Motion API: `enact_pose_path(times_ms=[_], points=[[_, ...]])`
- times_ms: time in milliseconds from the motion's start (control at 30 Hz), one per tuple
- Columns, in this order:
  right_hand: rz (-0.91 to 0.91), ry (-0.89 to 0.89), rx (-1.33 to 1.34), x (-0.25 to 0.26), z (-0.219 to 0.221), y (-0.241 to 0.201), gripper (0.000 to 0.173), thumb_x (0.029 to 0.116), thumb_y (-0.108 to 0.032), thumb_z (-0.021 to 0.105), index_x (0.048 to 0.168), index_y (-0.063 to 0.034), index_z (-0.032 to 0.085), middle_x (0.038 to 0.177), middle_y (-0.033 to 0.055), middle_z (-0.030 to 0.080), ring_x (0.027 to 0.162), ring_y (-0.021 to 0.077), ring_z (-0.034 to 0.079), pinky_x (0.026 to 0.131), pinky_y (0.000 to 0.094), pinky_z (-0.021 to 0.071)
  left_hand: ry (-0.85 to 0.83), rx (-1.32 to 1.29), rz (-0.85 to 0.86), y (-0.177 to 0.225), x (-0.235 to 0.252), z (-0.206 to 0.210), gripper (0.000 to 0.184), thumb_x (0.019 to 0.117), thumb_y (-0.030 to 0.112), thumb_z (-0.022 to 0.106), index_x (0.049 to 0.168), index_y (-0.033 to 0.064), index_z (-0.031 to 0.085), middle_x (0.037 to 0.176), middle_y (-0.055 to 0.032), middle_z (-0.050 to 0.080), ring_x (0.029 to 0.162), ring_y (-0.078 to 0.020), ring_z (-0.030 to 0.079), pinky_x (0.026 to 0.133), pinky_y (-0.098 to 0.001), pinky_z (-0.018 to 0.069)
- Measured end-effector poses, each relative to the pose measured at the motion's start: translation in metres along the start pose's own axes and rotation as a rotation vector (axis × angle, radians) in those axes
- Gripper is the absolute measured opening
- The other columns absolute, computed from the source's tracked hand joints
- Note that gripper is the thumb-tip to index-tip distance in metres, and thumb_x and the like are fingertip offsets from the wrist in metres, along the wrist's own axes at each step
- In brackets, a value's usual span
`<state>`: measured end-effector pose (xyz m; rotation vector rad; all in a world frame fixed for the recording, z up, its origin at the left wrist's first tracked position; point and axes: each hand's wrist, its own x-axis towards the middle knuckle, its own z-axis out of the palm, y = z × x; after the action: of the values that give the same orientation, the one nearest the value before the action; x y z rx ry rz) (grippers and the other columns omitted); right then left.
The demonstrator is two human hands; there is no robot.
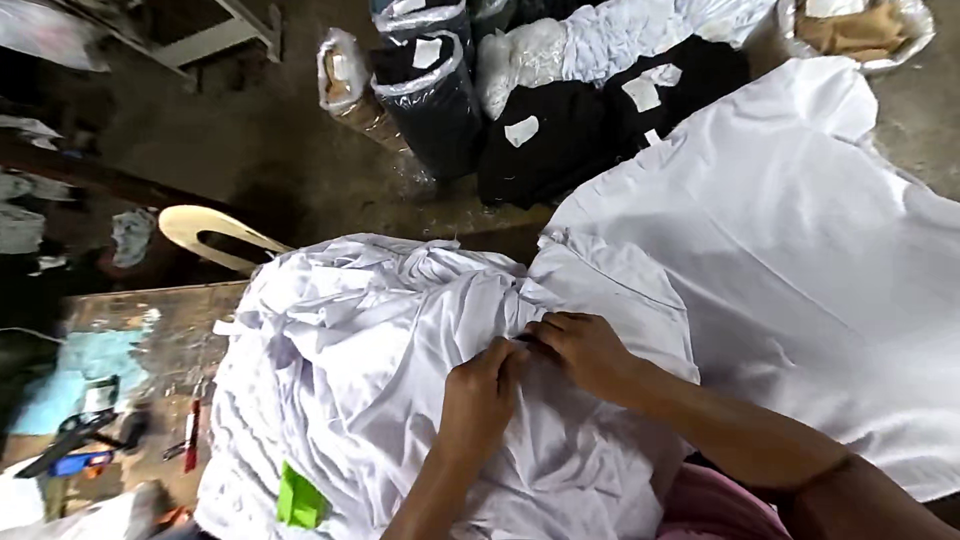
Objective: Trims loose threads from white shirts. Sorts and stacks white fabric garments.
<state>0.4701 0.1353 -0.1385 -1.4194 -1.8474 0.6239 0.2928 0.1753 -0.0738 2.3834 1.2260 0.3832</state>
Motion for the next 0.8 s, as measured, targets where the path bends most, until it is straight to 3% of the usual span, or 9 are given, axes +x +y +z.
enact_pose_path(times_ms=[133,233,333,433,500,600,667,733,800], points=[[0.323,-0.017,0.224,0.027,-0.03,0.037,0.029,0.1009,-0.017,0.062,0.123,0.0005,0.07,0.108,0.0193,0.072,0.093,0.0312,0.071,0.085,0.0497,0.0576,-0.163,-0.144,0.217,0.009,-0.01,-0.003,0.022,0.0954,0.018,0.063,0.082,0.0061,0.075,0.114,-0.0136,0.072,0.115,-0.0315,0.066,0.102,-0.0495,0.0502],[0.595,0.131,0.259,0.035,-0.041,0.12,0.044,0.0993,-0.024,0.067,0.133,0.0032,0.058,0.126,0.0264,0.062,0.105,0.0392,0.065,0.089,0.0555,0.0537,-0.653,-0.417,0.298,0.025,-0.026,-0.009,0.021,0.0979,0.02,0.065,0.089,0.0058,0.078,0.117,-0.0094,0.075,0.122,-0.0261,0.066,0.118,-0.0509,0.0383],[0.899,-0.068,0.293,0.018,-0.041,0.206,0.066,0.0991,-0.04,0.067,0.144,0.0059,0.049,0.132,0.0332,0.059,0.121,0.0487,0.058,0.102,0.0661,0.0447,-0.893,-0.687,0.256,0.031,-0.019,-0.019,0.029,0.1031,0.025,0.06,0.101,0.0008,0.076,0.097,-0.0098,0.076,0.093,-0.0162,0.073,0.094,-0.0347,0.056],[0.898,-0.271,0.326,-0.006,-0.043,0.231,0.034,0.101,-0.022,0.065,0.117,0.0079,0.067,0.106,0.0275,0.067,0.093,0.0374,0.064,0.085,0.0574,0.0508,-0.79,-0.75,0.235,0.022,-0.011,-0.025,0.038,0.105,0.034,0.055,0.107,0.0002,0.072,0.103,-0.0093,0.075,0.096,-0.0105,0.07,0.088,-0.0276,0.0567],[0.897,-0.204,0.353,-0.009,-0.057,0.223,0.025,0.1018,-0.015,0.063,0.112,0.0068,0.065,0.093,0.0193,0.063,0.074,0.0236,0.055,0.069,0.0442,0.0482,-0.568,-0.585,0.179,0.021,-0.008,-0.024,0.033,0.1033,0.031,0.058,0.104,0.0026,0.073,0.104,-0.0072,0.075,0.099,-0.0103,0.07,0.089,-0.0267,0.0575],[0.901,-0.059,0.353,-0.008,-0.074,0.212,0.026,0.1024,-0.013,0.062,0.115,0.0094,0.062,0.096,0.0214,0.063,0.079,0.0248,0.057,0.075,0.0446,0.0499,-0.292,-0.069,-0.039,0.027,0.001,-0.012,0.046,0.0925,0.037,0.071,0.118,-0.0009,0.07,0.119,-0.0195,0.07,0.109,-0.0317,0.069,0.092,-0.045,0.057],[0.851,-0.024,0.348,-0.013,-0.072,0.208,0.027,0.1034,-0.014,0.06,0.115,0.0099,0.062,0.098,0.0233,0.066,0.081,0.0277,0.06,0.076,0.0469,0.0509,-0.5,0.154,-0.248,0.035,0.011,-0.006,0.089,0.0844,0.05,0.078,0.15,-0.0013,0.046,0.146,-0.0309,0.049,0.13,-0.0494,0.053,0.104,-0.0626,0.0437],[0.788,-0.053,0.373,-0.02,-0.067,0.196,0.024,0.1052,-0.018,0.058,0.115,0.0038,0.064,0.094,0.0174,0.068,0.071,0.0204,0.058,0.064,0.0391,0.0487,-0.649,0.175,-0.337,0.044,0.018,-0.011,0.093,0.0873,0.038,0.08,0.159,0.0027,0.032,0.148,-0.0304,0.047,0.13,-0.0484,0.052,0.105,-0.0608,0.0438],[0.736,-0.169,0.441,-0.024,-0.067,0.178,0.024,0.1044,-0.019,0.059,0.117,0.0005,0.065,0.091,0.011,0.067,0.064,0.0127,0.054,0.06,0.0323,0.0472,-0.677,-0.002,-0.324,0.049,0.012,-0.025,0.069,0.0934,0.01,0.069,0.156,0.0031,0.039,0.123,-0.0235,0.064,0.111,-0.0385,0.065,0.096,-0.0522,0.0531]])
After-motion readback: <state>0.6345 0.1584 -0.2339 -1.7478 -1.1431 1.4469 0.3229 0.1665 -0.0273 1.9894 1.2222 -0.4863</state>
